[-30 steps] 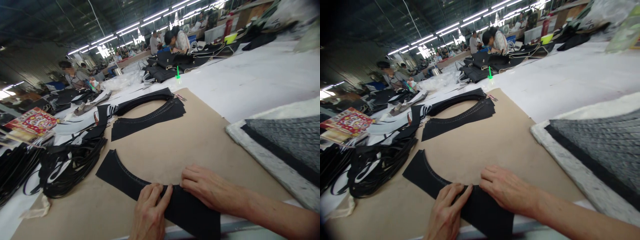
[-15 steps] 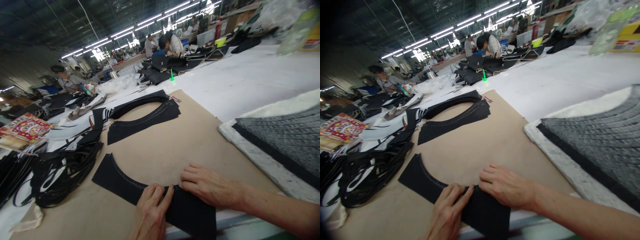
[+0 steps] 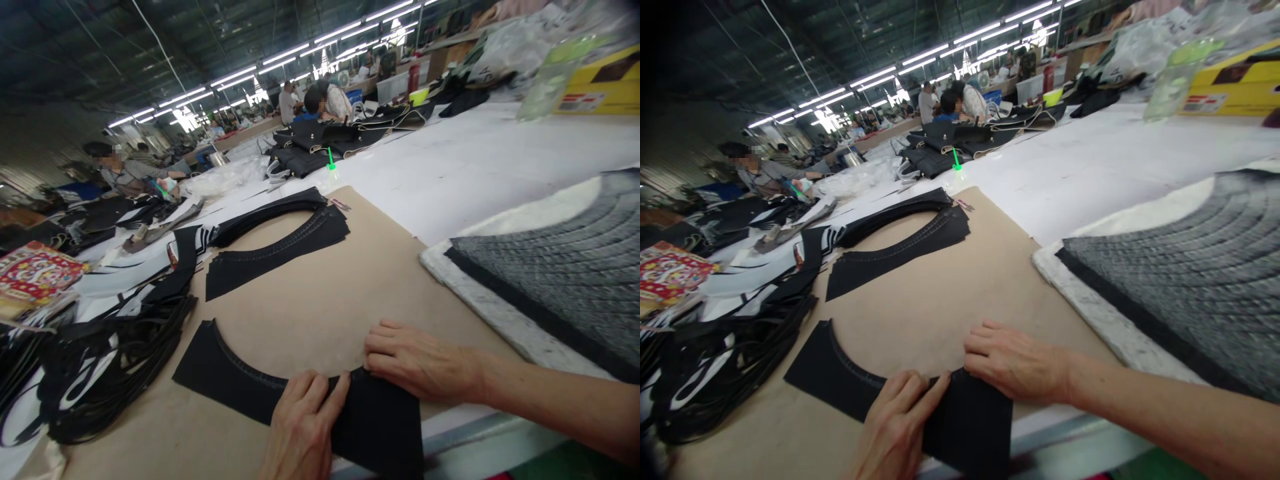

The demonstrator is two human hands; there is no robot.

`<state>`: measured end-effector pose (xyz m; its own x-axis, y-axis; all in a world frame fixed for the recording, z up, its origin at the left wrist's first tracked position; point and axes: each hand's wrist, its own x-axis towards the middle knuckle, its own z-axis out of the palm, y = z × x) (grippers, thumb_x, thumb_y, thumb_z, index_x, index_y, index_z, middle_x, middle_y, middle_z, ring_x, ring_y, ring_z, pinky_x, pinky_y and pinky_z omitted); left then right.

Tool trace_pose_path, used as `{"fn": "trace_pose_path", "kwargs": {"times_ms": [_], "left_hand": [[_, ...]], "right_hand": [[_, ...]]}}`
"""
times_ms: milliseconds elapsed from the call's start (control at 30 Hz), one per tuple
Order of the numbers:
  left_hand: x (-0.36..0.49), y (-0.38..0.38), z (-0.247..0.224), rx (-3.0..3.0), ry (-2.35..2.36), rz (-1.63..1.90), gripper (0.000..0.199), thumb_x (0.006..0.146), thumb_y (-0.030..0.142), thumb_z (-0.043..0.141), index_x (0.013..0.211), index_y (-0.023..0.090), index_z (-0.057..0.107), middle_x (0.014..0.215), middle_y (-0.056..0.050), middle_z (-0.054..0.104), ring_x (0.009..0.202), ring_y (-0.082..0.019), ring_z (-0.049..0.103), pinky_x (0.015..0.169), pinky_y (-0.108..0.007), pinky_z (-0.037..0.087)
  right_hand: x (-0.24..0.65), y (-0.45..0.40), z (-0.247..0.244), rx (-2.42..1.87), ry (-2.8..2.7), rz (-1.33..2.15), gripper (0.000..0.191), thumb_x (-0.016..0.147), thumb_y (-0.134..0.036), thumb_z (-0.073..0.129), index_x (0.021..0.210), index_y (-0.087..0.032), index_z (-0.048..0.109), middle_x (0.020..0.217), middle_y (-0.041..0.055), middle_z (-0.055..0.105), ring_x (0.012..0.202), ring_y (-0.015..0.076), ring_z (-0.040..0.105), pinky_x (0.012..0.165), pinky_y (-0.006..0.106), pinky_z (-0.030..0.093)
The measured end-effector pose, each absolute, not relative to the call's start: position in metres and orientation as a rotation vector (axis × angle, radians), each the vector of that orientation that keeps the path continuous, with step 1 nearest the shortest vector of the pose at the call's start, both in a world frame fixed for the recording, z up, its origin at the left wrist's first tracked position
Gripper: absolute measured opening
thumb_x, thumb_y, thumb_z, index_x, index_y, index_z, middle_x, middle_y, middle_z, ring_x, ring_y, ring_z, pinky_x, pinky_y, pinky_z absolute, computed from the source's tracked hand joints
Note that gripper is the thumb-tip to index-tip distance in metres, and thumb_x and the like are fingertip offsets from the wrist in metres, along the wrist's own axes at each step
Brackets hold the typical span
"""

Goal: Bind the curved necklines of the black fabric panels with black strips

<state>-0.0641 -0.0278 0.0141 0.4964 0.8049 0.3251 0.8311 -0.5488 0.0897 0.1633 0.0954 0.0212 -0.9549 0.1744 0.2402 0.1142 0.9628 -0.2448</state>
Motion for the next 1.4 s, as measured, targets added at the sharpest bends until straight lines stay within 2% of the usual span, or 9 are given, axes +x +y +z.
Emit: {"fn": "trace_pose_path", "kwargs": {"times_ms": [200, 333, 567, 767, 867, 1000, 1133, 1233, 1400], "left_hand": [[-0.056, -0.028, 0.012, -2.592, -1.584, -0.473, 0.049, 0.086, 0.007, 0.038, 0.128, 0.021, 0.056, 0.091, -0.009, 0.058, 0.082, -0.022, 0.054, 0.071, -0.035, 0.047], [-0.047, -0.022, 0.013, -2.680, -1.558, -0.662, 0.043, 0.086, 0.005, 0.035, 0.121, 0.015, 0.058, 0.101, -0.011, 0.060, 0.088, -0.021, 0.056, 0.076, -0.034, 0.049], [-0.034, -0.015, 0.014, -2.716, -1.523, -0.517, 0.049, 0.084, 0.005, 0.036, 0.129, 0.012, 0.053, 0.087, -0.010, 0.060, 0.076, -0.022, 0.053, 0.066, -0.036, 0.050], [-0.030, -0.014, 0.009, -2.687, -1.440, -0.612, 0.047, 0.079, 0.002, 0.036, 0.122, 0.009, 0.055, 0.100, -0.012, 0.061, 0.085, -0.022, 0.055, 0.073, -0.035, 0.049], [-0.028, -0.012, 0.011, -2.702, -1.416, -0.593, 0.045, 0.078, 0.002, 0.037, 0.119, 0.008, 0.055, 0.092, -0.011, 0.061, 0.080, -0.022, 0.054, 0.071, -0.034, 0.048], [-0.023, -0.010, 0.014, -2.649, -1.431, -0.563, 0.052, 0.077, 0.001, 0.037, 0.126, 0.006, 0.051, 0.086, -0.010, 0.060, 0.074, -0.022, 0.052, 0.067, -0.035, 0.047], [-0.020, -0.010, 0.013, -2.626, -1.457, -0.539, 0.050, 0.078, 0.002, 0.039, 0.125, 0.011, 0.054, 0.085, -0.008, 0.058, 0.075, -0.021, 0.051, 0.067, -0.033, 0.046], [-0.020, -0.010, 0.010, -2.638, -1.464, -0.527, 0.052, 0.078, 0.002, 0.039, 0.128, 0.010, 0.051, 0.087, -0.008, 0.058, 0.077, -0.021, 0.051, 0.069, -0.033, 0.045], [-0.020, -0.010, 0.008, -2.639, -1.485, -0.547, 0.057, 0.076, 0.002, 0.039, 0.133, 0.006, 0.047, 0.088, -0.009, 0.059, 0.078, -0.022, 0.050, 0.071, -0.034, 0.045]], "right_hand": [[0.173, 0.099, 0.023, -0.206, -2.845, 0.360, 0.024, 0.098, -0.014, 0.036, 0.083, -0.018, 0.054, 0.082, 0.0031, 0.054, 0.074, 0.0176, 0.043, 0.071, 0.032, 0.028], [0.179, 0.100, 0.022, -0.204, -2.846, 0.347, 0.025, 0.098, -0.013, 0.035, 0.089, -0.017, 0.057, 0.085, 0.0043, 0.056, 0.075, 0.0183, 0.043, 0.072, 0.033, 0.029], [0.183, 0.098, 0.023, -0.203, -2.857, 0.350, 0.024, 0.096, -0.013, 0.036, 0.099, -0.016, 0.060, 0.087, 0.0051, 0.058, 0.077, 0.0189, 0.045, 0.074, 0.034, 0.031], [0.191, 0.100, 0.022, -0.216, -2.872, 0.371, 0.028, 0.094, -0.012, 0.036, 0.110, -0.015, 0.059, 0.093, 0.0075, 0.060, 0.081, 0.0198, 0.048, 0.076, 0.035, 0.033], [0.197, 0.101, 0.020, -0.209, -2.868, 0.386, 0.034, 0.089, -0.009, 0.039, 0.117, -0.014, 0.057, 0.099, 0.0096, 0.060, 0.085, 0.0209, 0.049, 0.080, 0.036, 0.034], [0.203, 0.100, 0.022, -0.218, -2.869, 0.413, 0.040, 0.088, -0.008, 0.039, 0.125, -0.013, 0.054, 0.103, 0.0110, 0.060, 0.089, 0.0216, 0.049, 0.084, 0.038, 0.035], [0.206, 0.096, 0.026, -0.347, -2.837, 0.495, 0.047, 0.082, -0.005, 0.041, 0.126, -0.014, 0.054, 0.106, 0.0110, 0.060, 0.093, 0.0220, 0.049, 0.087, 0.039, 0.036], [0.205, 0.093, 0.029, -0.449, -2.781, 0.554, 0.051, 0.078, -0.004, 0.041, 0.127, -0.014, 0.054, 0.105, 0.0114, 0.060, 0.094, 0.0228, 0.049, 0.089, 0.040, 0.036], [0.199, 0.086, 0.033, -0.537, -2.759, 0.602, 0.047, 0.080, -0.005, 0.043, 0.124, -0.016, 0.057, 0.102, 0.0102, 0.060, 0.094, 0.0225, 0.050, 0.088, 0.039, 0.035]]}}
